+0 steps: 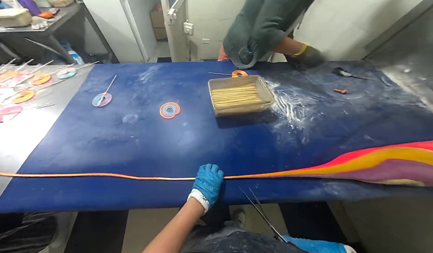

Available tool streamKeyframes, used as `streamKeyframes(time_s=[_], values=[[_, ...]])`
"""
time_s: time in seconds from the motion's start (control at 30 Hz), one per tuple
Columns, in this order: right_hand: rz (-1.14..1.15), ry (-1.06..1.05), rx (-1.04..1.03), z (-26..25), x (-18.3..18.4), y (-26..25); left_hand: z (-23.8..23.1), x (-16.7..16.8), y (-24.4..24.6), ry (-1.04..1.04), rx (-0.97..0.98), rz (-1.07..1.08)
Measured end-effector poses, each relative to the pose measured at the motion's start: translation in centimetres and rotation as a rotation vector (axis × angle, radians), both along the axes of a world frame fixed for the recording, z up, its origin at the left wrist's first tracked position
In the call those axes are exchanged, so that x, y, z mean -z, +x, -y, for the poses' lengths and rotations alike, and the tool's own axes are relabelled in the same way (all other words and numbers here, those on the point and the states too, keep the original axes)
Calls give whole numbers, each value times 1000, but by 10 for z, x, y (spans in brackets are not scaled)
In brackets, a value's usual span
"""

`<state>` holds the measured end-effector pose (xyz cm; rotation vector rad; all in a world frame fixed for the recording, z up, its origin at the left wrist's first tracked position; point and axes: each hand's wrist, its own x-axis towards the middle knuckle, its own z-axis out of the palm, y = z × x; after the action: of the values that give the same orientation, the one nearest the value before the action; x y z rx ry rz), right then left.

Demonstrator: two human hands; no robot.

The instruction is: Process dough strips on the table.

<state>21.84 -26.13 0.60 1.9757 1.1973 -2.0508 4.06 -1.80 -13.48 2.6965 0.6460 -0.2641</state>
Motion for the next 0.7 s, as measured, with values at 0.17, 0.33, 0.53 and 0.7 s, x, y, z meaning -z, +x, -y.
streamKeyframes(time_s=[0.17, 0.33, 0.53, 0.7], values=[[-487, 178, 432, 7, 153, -8, -13, -8, -10, -96, 32, -50], [-193, 367, 703, -31, 187, -74, -9, 4, -26, 0, -27, 92], [-397, 480, 651, -9, 158, -59, -1, 8, -67, 225, -161, 393], [592, 345, 55, -75, 71, 19, 40, -5, -99, 55, -149, 249]])
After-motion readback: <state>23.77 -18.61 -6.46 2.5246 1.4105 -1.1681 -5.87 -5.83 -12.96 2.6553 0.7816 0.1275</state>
